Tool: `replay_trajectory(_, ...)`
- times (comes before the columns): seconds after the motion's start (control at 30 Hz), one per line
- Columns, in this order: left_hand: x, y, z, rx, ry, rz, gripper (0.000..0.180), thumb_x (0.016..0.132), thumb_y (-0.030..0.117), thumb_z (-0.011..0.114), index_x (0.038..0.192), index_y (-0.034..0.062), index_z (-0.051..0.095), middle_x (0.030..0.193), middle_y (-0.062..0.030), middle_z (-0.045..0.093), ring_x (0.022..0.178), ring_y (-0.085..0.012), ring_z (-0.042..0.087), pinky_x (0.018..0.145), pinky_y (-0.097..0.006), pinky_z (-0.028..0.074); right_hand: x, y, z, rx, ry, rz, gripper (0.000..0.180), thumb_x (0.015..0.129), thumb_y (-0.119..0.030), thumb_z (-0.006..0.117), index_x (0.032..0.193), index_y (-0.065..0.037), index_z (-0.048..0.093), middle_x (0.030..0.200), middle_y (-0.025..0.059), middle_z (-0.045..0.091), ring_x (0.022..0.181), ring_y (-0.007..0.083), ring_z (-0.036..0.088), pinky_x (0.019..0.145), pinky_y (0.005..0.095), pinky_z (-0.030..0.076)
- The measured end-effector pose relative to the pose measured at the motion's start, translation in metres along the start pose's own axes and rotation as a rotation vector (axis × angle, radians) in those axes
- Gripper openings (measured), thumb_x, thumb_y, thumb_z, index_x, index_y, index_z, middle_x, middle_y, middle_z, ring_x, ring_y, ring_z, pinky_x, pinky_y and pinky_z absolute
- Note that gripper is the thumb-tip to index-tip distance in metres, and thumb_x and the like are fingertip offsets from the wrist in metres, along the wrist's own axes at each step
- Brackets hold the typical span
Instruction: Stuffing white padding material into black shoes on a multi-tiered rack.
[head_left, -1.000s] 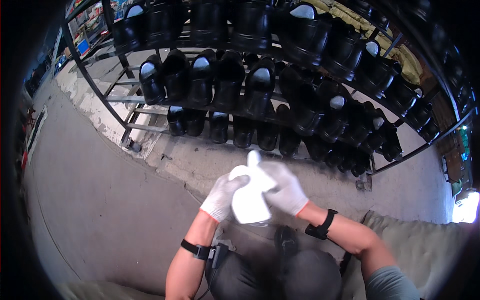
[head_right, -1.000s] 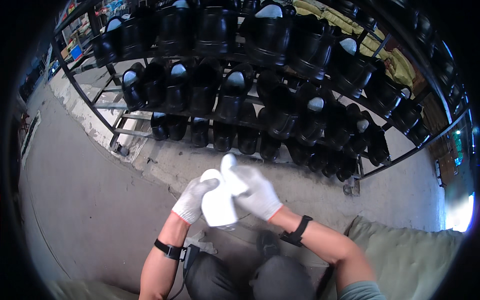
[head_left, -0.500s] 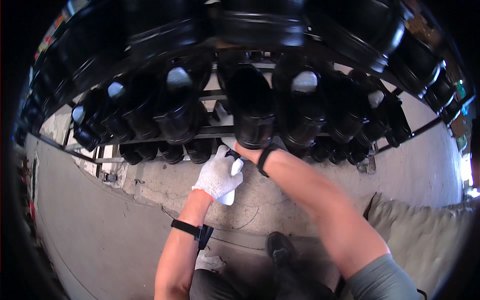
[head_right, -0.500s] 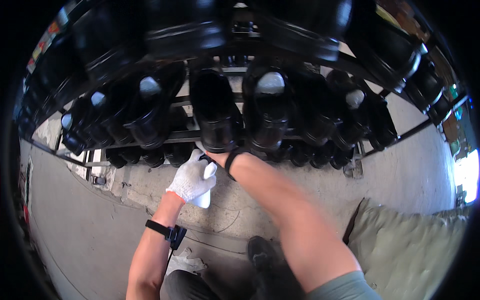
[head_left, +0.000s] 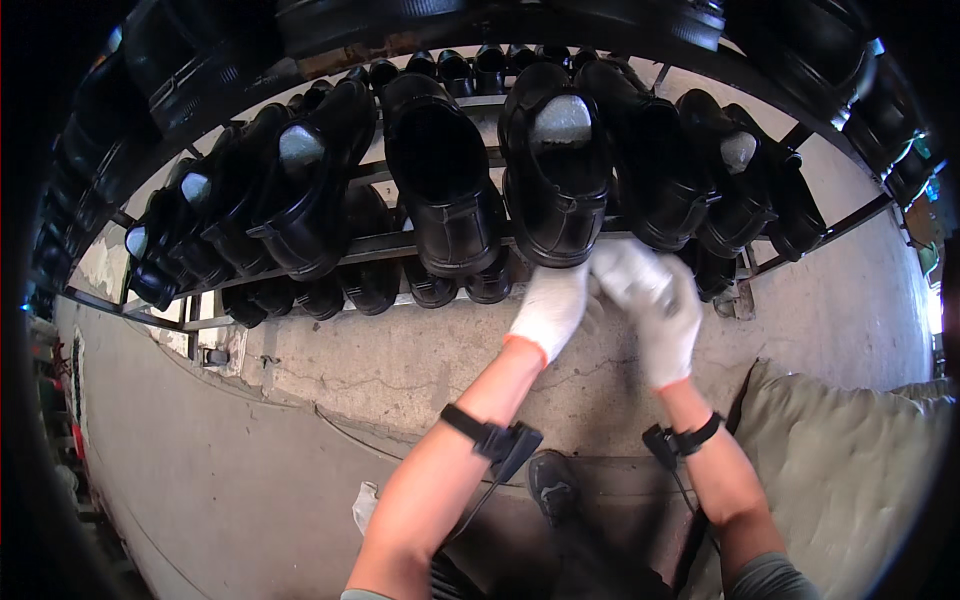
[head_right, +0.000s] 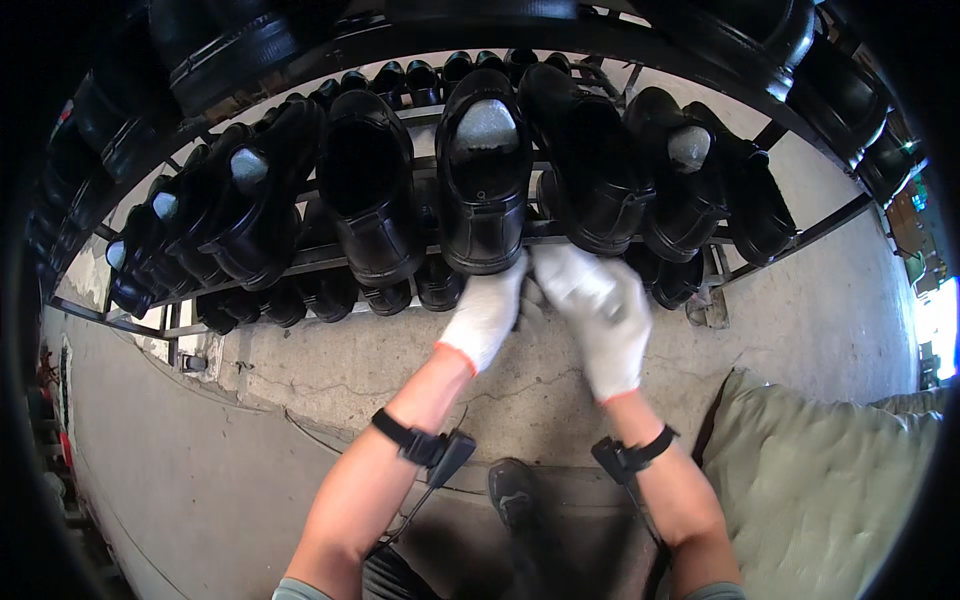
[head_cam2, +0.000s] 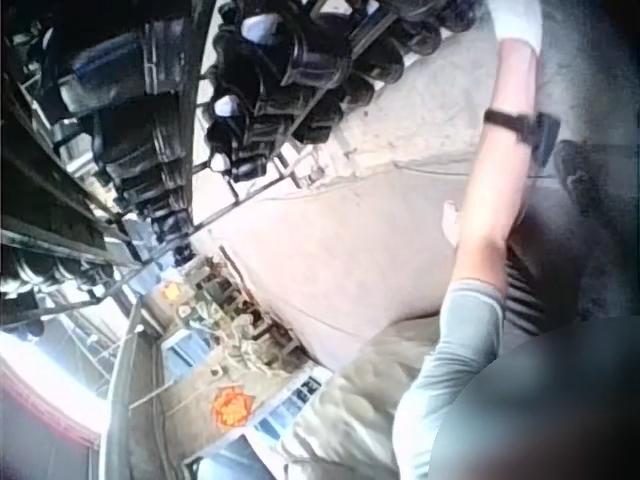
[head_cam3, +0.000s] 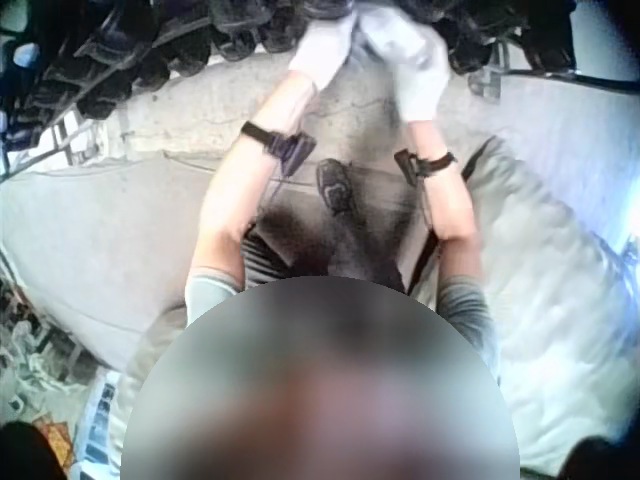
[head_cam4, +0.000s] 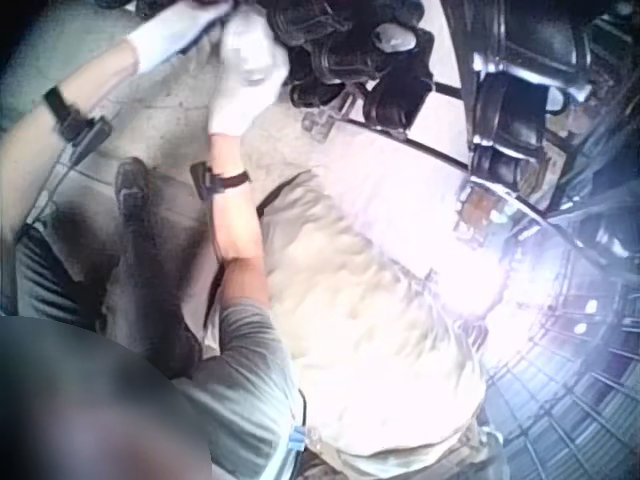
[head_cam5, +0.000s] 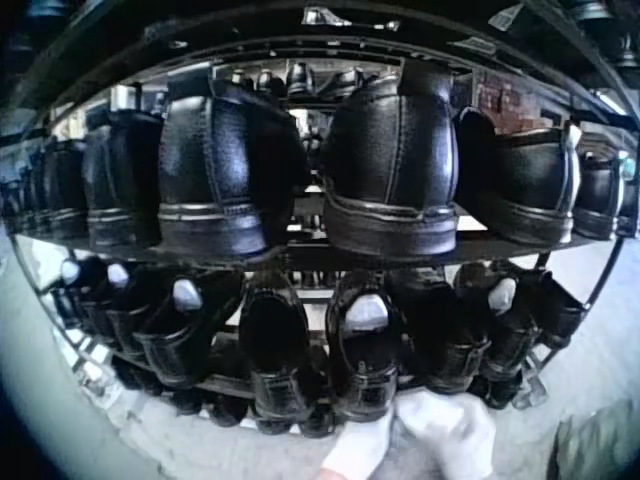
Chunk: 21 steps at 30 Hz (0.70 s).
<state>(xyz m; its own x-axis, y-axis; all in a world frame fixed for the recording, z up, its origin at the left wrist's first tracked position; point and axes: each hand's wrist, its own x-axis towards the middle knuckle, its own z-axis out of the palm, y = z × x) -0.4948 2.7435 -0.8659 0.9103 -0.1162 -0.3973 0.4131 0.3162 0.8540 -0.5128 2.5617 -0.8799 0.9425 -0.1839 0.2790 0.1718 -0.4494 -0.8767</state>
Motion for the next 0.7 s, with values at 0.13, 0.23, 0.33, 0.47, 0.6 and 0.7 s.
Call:
replay_trajectory(0.13,0.042,-0.052,0.011,0.958,0.06,0.497,0.04,0.106,0.034,0.064,0.123,-0.0015,0.072,0.111,-0.0331,0.077,0.111,-0.0508,0.074,0.099,-0.056,0.059,0.077,0.028,-0.003,0.059,-0.323,-0.086,0.03,0.101,-0.017,0.068,0.124,0.001,0.075,0.109,0.0155,0.08,0.085,0.0277,0.077,0.079,0.0408,0.062)
replay_trajectory(0.23,0.05,-0.061,-0.002,1.116,0.107,0.512,0.04,0.104,0.035,0.068,0.118,-0.002,0.074,0.109,-0.0318,0.077,0.106,-0.0511,0.074,0.094,-0.057,0.06,0.11,0.032,0.037,-0.977,-0.432,-1.065,0.029,0.099,-0.013,0.061,0.116,-0.004,0.082,0.124,0.024,0.08,0.107,0.0377,0.08,0.091,0.0464,0.063)
replay_trajectory(0.33,0.043,-0.055,-0.021,1.153,0.181,0.532,0.032,0.103,0.032,0.07,0.109,0.0011,0.077,0.107,-0.0285,0.078,0.1,-0.0489,0.075,0.087,-0.059,0.061,0.114,-0.007,0.072,-0.766,-0.884,-0.658,0.036,0.104,-0.032,0.057,0.124,-0.015,0.082,0.128,0.0201,0.08,0.125,0.0401,0.074,0.112,0.0498,0.055)
replay_trajectory(0.47,0.025,-0.07,-0.054,1.273,0.315,0.482,0.026,0.102,0.026,0.065,0.097,0.0052,0.08,0.101,-0.0249,0.079,0.097,-0.0475,0.077,0.086,-0.056,0.063,0.077,-0.047,0.08,-0.464,-0.902,-0.505,0.039,0.103,-0.042,0.061,0.126,-0.016,0.08,0.123,0.0162,0.082,0.12,0.0408,0.074,0.111,0.05,0.056)
replay_trajectory(0.6,0.008,-0.047,-0.024,1.269,0.155,0.483,0.027,0.101,0.023,0.062,0.097,0.0088,0.085,0.105,-0.0212,0.083,0.097,-0.0411,0.079,0.085,-0.054,0.063,0.093,0.005,0.048,-0.856,-0.794,-0.592,0.034,0.105,-0.028,0.061,0.129,-0.01,0.077,0.134,0.0199,0.077,0.127,0.0398,0.068,0.114,0.0474,0.052)
replay_trajectory(0.7,0.036,-0.084,0.002,1.252,0.27,0.388,0.025,0.102,0.021,0.065,0.11,0.0107,0.086,0.117,-0.0217,0.082,0.108,-0.0357,0.08,0.092,-0.049,0.064,0.022,-0.015,0.075,-0.835,-1.012,-0.889,0.042,0.1,-0.01,0.066,0.142,-0.005,0.072,0.146,0.021,0.068,0.139,0.0396,0.062,0.124,0.0483,0.044)
